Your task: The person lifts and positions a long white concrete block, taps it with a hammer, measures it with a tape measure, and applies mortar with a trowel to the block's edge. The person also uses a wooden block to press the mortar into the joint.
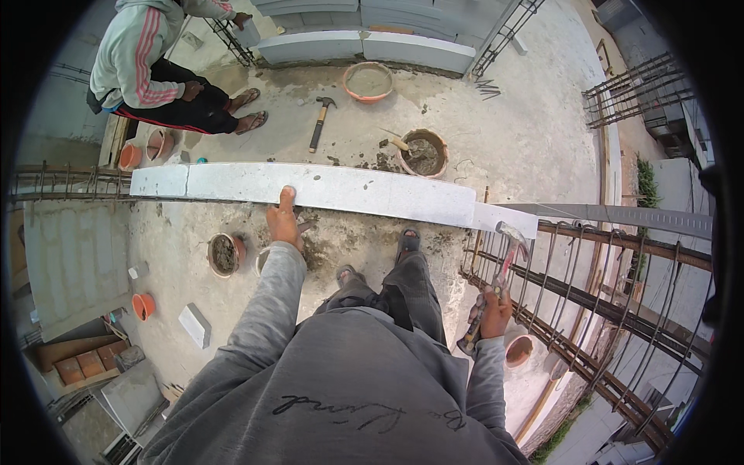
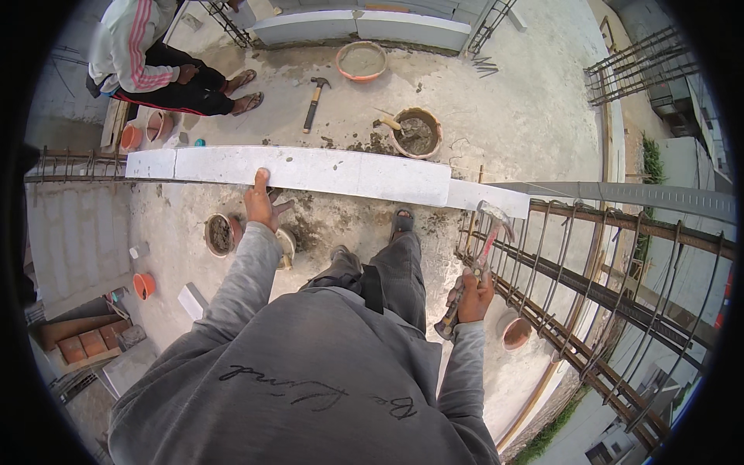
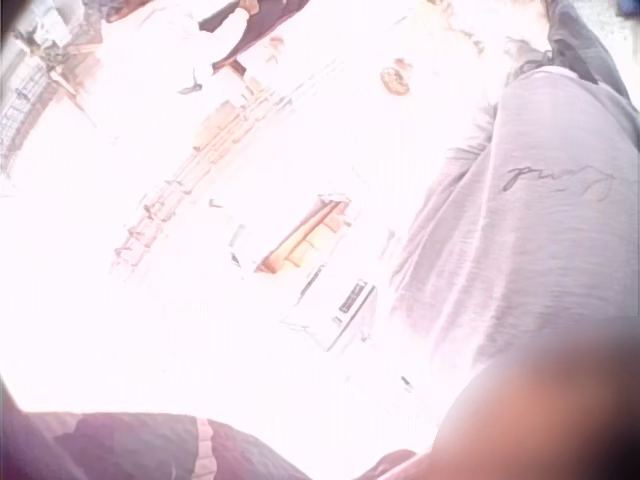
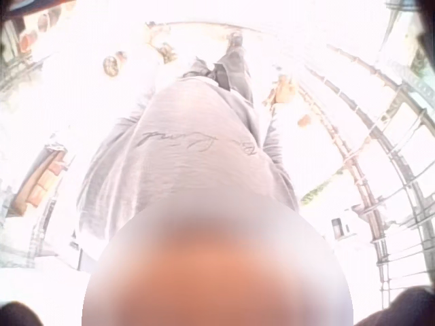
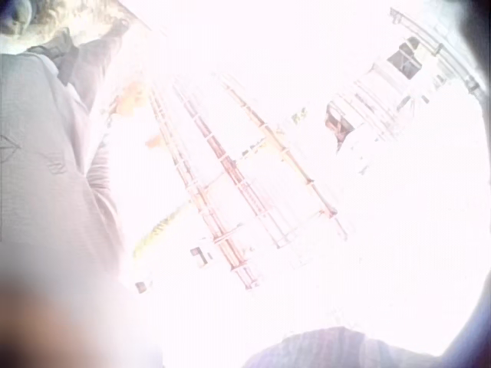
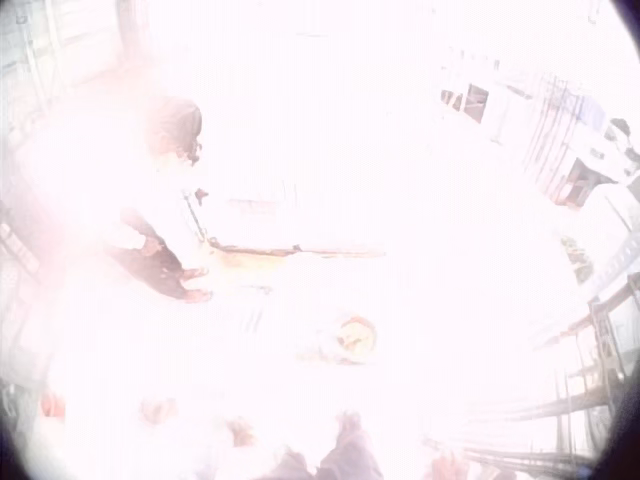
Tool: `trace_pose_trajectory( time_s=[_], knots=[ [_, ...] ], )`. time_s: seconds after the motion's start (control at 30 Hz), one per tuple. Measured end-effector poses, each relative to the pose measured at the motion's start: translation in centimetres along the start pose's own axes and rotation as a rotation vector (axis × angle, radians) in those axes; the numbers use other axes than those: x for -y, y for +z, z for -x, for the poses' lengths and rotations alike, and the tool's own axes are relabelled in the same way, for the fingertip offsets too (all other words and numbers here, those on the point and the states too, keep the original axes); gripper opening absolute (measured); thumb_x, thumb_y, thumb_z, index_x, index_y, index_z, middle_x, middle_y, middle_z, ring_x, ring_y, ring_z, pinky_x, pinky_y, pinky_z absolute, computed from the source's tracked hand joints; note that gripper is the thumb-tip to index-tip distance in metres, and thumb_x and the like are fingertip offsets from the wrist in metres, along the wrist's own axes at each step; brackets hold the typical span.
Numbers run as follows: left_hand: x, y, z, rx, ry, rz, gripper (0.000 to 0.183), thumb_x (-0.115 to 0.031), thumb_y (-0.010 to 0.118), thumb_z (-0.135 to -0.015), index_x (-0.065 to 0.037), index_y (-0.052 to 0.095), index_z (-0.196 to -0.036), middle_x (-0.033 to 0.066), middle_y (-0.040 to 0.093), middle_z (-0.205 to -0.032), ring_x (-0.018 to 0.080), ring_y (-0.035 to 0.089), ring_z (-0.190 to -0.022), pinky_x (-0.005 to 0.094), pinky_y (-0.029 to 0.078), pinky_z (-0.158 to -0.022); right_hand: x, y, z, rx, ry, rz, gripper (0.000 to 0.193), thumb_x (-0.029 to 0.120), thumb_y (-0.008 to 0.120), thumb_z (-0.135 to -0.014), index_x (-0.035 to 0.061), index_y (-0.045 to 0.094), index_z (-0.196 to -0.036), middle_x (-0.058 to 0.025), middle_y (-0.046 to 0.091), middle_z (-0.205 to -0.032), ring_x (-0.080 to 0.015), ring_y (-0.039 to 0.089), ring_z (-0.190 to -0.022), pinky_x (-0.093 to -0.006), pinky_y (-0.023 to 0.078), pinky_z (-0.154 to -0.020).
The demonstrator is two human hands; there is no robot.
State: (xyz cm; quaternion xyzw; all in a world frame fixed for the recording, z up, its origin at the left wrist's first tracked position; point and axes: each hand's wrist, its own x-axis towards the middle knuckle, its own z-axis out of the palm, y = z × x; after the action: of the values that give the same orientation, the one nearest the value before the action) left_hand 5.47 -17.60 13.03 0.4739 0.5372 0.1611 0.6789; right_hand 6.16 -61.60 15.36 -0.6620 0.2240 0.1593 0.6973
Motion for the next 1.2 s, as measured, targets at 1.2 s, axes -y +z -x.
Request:
trace_pose_trajectory(
  time_s=[1.2],
  knots=[
    [-0.3, 0.3, 1.0, -0.107, -0.031, -0.135, 0.118, -0.049, 0.073, -0.077, 0.018, 0.005, -0.147, 0.0350, 0.056, -0.126, 0.0378, 0.058, -0.120, 0.0343, 0.046, -0.102, 11.2, 44.2, -1.9, 1.380, -1.340, 1.078, 0.058, 0.011, 0.061, -0.089, -0.0030, 0.042, -0.142, -0.0244, 0.064, -0.091, -0.0409, 0.064, -0.080, -0.0457, 0.051, -0.074]
  ],
)
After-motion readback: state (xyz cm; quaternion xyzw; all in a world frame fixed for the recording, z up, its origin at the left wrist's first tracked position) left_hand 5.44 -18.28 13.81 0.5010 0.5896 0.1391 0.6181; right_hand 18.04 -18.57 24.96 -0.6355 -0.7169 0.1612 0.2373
